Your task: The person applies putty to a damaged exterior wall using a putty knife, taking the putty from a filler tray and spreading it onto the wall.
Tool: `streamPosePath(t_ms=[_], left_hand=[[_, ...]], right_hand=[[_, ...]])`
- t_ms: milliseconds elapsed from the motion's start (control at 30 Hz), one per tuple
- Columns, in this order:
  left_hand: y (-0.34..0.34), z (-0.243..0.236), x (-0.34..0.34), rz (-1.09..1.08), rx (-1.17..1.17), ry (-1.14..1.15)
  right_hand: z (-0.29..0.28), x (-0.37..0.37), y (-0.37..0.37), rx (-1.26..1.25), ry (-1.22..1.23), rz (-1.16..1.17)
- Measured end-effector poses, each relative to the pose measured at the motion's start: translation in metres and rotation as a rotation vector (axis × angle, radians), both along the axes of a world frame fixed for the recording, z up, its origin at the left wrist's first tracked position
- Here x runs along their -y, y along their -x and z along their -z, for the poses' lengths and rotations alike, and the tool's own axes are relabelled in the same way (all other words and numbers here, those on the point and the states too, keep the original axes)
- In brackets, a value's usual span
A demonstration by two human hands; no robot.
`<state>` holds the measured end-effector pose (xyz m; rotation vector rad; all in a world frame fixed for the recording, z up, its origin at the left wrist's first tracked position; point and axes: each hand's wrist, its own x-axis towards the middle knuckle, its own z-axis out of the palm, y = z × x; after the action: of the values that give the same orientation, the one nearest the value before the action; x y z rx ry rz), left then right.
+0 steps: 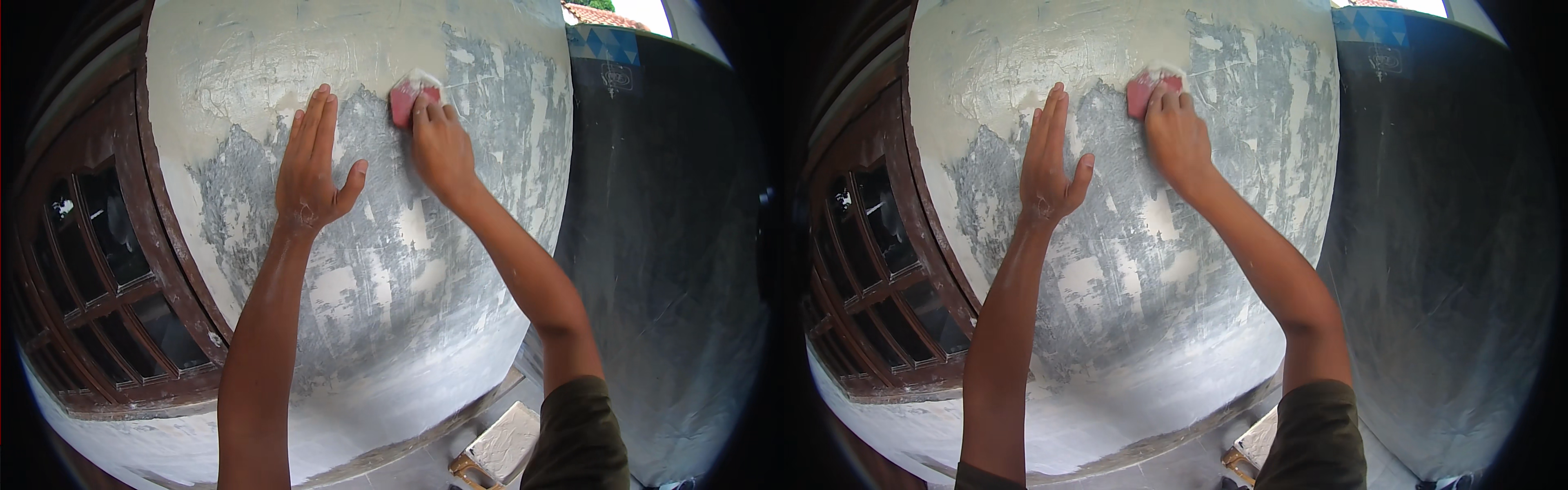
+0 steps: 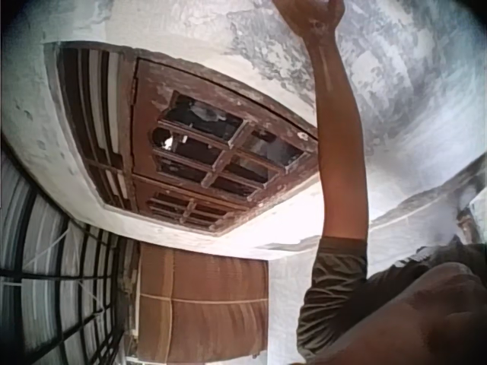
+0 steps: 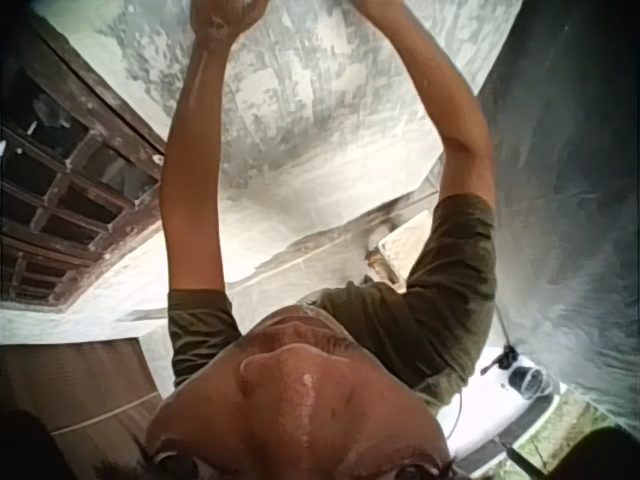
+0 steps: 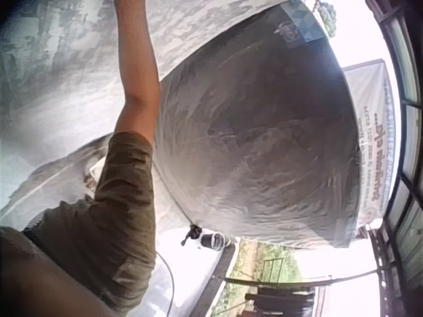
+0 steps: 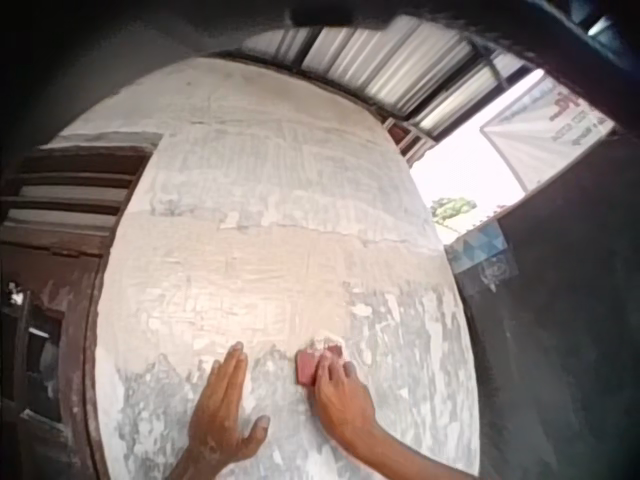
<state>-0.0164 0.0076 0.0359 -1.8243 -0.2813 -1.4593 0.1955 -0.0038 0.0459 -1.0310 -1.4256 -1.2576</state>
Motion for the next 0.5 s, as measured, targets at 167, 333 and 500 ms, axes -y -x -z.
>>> streamPosePath(t_ms=[167, 333, 500], left_hand=[[0.005, 0.003, -0.001, 0.019, -0.009, 0.020], [-0.002, -0.001, 0.002, 0.015, -0.009, 0.005], [-0.002, 0.001, 0.000, 0.023, -0.003, 0.007]], right_hand=[[0.045, 0.032, 0.027, 0.113, 0.115, -0.195], [-0.040, 0.013, -0.012, -0.131, -0.066, -0.051], [-0.009, -0.005, -0.010, -0.118, 0.044, -0.018]])
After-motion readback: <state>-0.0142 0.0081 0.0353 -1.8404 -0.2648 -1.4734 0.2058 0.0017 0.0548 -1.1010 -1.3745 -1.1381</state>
